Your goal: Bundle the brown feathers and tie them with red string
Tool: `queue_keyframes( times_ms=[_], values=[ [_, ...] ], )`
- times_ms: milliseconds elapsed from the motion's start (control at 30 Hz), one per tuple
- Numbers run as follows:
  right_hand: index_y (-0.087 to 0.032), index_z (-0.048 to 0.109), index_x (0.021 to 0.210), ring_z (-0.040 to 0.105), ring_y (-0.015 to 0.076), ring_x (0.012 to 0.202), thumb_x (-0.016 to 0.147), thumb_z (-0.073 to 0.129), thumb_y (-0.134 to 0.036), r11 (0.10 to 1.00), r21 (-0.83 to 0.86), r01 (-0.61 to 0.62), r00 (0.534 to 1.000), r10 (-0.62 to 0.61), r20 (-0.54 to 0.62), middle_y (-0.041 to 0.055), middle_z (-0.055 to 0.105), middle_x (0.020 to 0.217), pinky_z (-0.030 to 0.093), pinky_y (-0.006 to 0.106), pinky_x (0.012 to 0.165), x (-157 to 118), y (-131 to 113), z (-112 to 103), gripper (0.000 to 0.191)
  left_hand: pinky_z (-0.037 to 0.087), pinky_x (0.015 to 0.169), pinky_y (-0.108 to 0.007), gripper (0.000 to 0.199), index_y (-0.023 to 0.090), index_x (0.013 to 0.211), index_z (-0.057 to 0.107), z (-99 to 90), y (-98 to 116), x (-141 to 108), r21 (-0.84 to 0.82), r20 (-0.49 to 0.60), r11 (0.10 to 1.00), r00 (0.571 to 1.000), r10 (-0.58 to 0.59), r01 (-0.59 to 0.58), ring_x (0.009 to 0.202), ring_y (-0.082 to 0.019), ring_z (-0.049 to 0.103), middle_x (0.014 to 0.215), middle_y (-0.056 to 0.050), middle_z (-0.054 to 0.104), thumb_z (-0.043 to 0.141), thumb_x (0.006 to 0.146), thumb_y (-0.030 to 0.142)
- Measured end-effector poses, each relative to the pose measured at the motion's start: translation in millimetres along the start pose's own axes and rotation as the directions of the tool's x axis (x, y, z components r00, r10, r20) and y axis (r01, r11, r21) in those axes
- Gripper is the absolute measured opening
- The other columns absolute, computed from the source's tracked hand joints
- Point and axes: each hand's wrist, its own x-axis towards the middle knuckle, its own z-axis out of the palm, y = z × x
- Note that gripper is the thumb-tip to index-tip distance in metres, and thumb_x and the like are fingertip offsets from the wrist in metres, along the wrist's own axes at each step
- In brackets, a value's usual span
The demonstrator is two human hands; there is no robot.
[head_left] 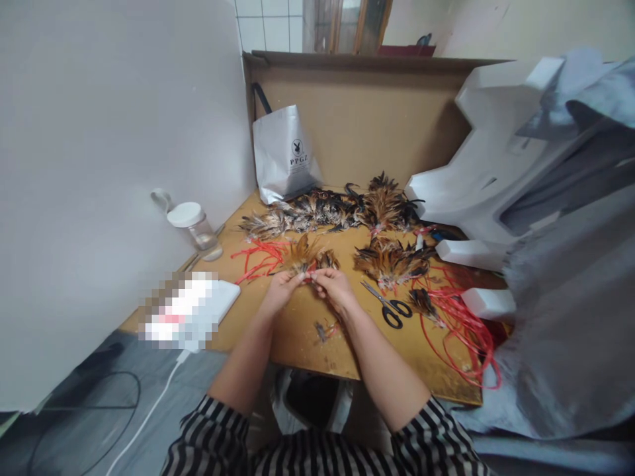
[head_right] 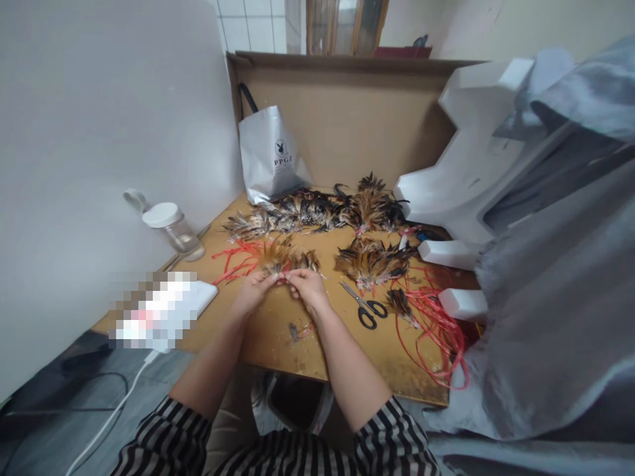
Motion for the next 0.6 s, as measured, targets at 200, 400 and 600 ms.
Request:
queue_keyframes(
  times_ms=[200,400,600],
  values=[
    [-0.012,0.063,0.068,0.032,0.0034,0.032,0.057,0.067,-0.036,0.986,-0.164,0.024,0.999,-0.031,-0.041,-0.0058,0.046,0.039,0.024,0.017,0.032,-1.2,-1.1,0.6,0.026,0.045,0.069,-0.029,0.032,0.009,0.079,0.068,-0.2,1.3,-0.6,0.001,0.015,1.0,1.0,-0.027,0.027,0.065,-0.015,0.059,0.073,-0.008,0.068,0.067,0.064,0.037],
    [-0.014,0.062,0.067,0.033,0.004,0.03,0.06,0.064,-0.036,0.958,-0.281,0.052,0.996,-0.068,-0.049,-0.0063,0.045,0.037,0.023,0.018,0.032,-0.8,2.5,0.9,0.024,0.045,0.069,-0.027,0.031,0.01,0.081,0.068,0.6,-0.6,-1.8,0.028,-0.008,1.0,1.0,-0.007,0.007,0.066,-0.015,0.06,0.074,-0.007,0.068,0.067,0.064,0.036],
    [-0.013,0.062,0.068,0.032,0.005,0.032,0.063,0.061,-0.039,0.933,-0.352,0.079,0.995,-0.098,-0.034,-0.006,0.045,0.038,0.022,0.019,0.034,0.4,5.9,0.0,0.027,0.045,0.069,-0.028,0.027,0.01,0.076,0.068,3.1,0.7,-3.8,0.115,-0.063,0.993,0.998,0.023,-0.015,0.07,-0.017,0.06,0.07,-0.006,0.067,0.065,0.065,0.035]
  ],
)
